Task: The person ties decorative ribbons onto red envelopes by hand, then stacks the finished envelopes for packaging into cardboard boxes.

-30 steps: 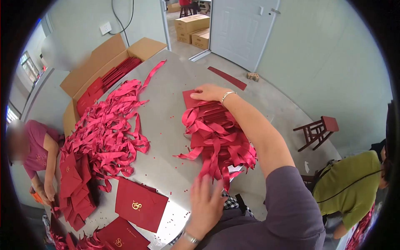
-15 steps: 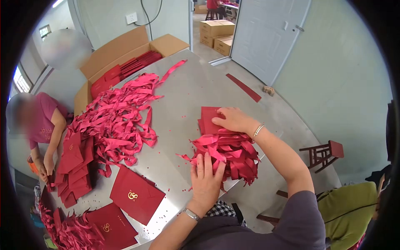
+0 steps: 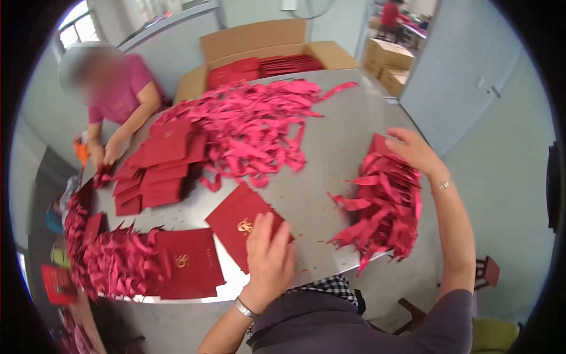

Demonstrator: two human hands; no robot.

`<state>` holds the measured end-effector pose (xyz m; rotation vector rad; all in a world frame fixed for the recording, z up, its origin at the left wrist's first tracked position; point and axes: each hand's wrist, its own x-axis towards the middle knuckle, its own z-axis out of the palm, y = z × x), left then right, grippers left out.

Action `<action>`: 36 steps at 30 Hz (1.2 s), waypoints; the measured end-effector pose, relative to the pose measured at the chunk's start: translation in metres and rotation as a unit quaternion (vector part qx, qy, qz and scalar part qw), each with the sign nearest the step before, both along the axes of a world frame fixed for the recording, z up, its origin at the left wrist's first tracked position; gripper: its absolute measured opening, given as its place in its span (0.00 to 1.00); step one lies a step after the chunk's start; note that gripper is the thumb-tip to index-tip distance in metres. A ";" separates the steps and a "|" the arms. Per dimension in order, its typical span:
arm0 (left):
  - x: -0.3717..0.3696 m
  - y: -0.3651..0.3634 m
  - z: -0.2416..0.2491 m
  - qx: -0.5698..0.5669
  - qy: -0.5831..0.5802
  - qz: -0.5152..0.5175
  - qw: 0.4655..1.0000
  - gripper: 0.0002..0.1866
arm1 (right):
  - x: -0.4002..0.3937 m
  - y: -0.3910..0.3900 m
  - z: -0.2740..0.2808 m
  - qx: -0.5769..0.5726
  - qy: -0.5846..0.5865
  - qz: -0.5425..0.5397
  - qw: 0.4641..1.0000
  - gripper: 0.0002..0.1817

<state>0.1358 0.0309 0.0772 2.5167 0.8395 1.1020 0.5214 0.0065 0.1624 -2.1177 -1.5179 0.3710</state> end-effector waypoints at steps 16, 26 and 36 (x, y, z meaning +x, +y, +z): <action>-0.027 0.100 -0.024 -0.095 0.162 0.137 0.973 0.09 | -0.210 0.126 -0.108 -0.030 -0.220 0.285 0.932 0.05; -0.044 0.054 -0.031 -0.142 0.073 0.094 0.983 0.11 | -0.192 -0.007 -0.074 -0.065 -0.170 0.301 0.936 0.07; -0.054 0.041 -0.019 -0.232 0.067 0.101 0.965 0.12 | -0.225 0.107 -0.121 0.053 -0.113 0.048 0.991 0.11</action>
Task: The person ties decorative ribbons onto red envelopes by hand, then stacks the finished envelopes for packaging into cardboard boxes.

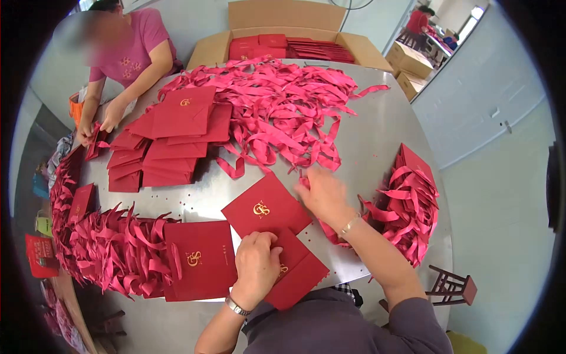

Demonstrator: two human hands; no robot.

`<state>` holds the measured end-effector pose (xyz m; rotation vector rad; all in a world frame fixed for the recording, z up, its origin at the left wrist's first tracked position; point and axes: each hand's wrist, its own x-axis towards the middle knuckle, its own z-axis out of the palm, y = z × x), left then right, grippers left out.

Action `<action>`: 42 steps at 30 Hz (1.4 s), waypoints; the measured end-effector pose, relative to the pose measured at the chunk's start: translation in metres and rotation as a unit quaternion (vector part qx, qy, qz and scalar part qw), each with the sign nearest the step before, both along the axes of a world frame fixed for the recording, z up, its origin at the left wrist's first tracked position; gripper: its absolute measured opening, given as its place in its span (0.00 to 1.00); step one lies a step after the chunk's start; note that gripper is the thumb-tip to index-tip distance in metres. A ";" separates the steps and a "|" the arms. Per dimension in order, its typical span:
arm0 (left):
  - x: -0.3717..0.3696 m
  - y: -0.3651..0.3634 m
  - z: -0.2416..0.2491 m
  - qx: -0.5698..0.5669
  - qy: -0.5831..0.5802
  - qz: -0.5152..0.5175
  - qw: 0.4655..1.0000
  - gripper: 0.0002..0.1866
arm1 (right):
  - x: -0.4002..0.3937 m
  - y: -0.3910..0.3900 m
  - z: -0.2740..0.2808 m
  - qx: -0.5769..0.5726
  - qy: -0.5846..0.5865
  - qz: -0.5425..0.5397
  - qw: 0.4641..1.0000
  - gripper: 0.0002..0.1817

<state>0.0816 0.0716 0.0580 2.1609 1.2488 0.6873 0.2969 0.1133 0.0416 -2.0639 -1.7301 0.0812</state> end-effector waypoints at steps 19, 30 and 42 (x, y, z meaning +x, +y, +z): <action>-0.028 0.002 0.008 -0.325 -0.117 0.003 0.938 0.09 | -0.067 -0.111 0.028 -0.046 0.395 0.117 0.910 0.10; -0.032 -0.007 0.006 -0.341 -0.115 0.007 0.933 0.09 | -0.073 -0.110 0.018 -0.028 0.282 0.146 0.948 0.05; -0.023 -0.023 -0.005 -0.118 -0.099 0.002 0.988 0.10 | -0.073 -0.090 0.027 -0.054 0.151 0.184 0.970 0.07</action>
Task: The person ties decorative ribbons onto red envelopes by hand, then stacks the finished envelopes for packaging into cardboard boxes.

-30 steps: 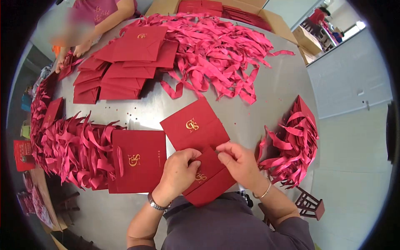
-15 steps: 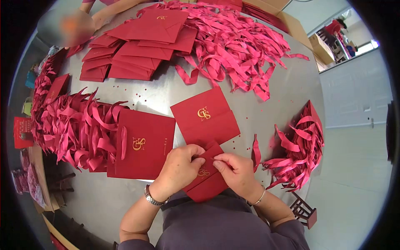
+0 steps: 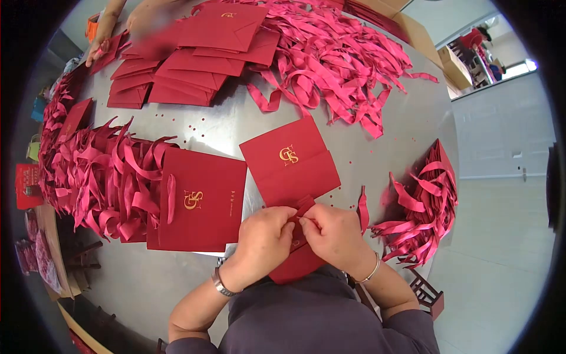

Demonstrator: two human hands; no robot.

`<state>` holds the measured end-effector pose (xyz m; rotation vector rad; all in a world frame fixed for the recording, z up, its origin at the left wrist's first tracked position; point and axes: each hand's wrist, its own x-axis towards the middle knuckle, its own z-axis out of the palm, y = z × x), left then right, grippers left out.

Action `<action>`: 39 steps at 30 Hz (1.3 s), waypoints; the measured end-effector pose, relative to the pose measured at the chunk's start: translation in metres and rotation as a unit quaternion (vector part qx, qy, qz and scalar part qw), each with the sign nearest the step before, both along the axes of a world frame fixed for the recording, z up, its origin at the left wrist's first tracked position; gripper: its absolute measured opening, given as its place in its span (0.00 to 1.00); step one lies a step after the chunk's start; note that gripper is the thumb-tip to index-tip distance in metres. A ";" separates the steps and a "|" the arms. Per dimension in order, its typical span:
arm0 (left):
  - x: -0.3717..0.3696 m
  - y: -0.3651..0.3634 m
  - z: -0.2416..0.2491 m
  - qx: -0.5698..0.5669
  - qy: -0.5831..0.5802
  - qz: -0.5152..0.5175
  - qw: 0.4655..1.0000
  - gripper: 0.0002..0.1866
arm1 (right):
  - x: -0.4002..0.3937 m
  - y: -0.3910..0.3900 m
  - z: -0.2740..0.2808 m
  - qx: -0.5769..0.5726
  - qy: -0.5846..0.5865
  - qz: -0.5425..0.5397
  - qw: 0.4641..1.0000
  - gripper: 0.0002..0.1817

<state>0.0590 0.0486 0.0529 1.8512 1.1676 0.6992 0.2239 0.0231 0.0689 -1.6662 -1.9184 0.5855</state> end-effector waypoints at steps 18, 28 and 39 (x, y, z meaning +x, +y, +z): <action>0.005 -0.012 0.000 -0.012 0.008 0.022 1.000 0.08 | -0.006 -0.009 0.004 -0.003 -0.123 0.050 0.991 0.06; -0.016 0.017 -0.008 -0.206 -0.074 -0.081 0.972 0.11 | -0.003 -0.012 0.003 -0.040 -0.080 0.037 0.995 0.09; -0.004 0.040 -0.027 -0.121 0.039 -0.252 0.959 0.09 | 0.004 -0.031 -0.024 0.026 -0.050 0.012 0.998 0.12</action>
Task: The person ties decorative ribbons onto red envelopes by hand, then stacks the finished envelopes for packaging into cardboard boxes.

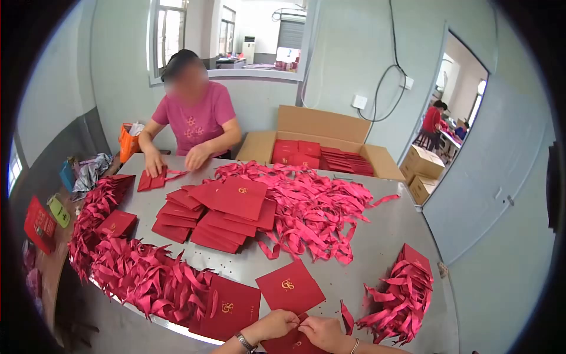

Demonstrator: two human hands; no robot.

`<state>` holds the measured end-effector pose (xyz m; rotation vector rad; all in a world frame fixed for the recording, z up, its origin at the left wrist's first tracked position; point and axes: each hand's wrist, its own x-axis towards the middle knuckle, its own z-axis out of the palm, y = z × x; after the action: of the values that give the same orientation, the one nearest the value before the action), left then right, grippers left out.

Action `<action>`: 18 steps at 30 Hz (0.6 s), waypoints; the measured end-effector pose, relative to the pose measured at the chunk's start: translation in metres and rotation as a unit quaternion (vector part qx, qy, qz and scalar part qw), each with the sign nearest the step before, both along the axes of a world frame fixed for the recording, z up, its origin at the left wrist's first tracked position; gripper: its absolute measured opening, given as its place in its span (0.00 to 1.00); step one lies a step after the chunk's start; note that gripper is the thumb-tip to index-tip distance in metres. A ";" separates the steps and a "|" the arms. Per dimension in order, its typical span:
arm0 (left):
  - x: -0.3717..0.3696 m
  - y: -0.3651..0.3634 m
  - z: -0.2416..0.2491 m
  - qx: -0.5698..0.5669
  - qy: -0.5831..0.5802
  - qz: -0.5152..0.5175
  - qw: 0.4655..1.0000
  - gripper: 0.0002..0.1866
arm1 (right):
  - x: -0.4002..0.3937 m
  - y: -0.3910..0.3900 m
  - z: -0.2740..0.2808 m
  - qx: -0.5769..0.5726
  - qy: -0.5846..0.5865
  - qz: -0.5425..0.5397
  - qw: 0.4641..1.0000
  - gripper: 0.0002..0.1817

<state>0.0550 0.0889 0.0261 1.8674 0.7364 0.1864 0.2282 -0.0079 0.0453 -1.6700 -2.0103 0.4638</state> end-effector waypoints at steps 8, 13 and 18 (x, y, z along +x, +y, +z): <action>0.005 -0.022 0.014 0.173 0.021 0.068 0.982 0.08 | 0.000 -0.007 0.004 -0.070 0.046 -0.059 0.995 0.15; -0.010 -0.024 0.022 0.205 0.031 0.209 0.956 0.06 | 0.008 -0.004 -0.002 -0.077 0.004 -0.027 0.997 0.13; -0.022 -0.021 0.025 0.286 -0.033 0.371 0.883 0.05 | 0.012 0.002 -0.004 -0.052 -0.001 0.013 0.999 0.11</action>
<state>0.0333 0.0677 0.0510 2.0026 1.4421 1.0504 0.2406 -0.0060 0.0410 -1.7075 -2.0417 0.5846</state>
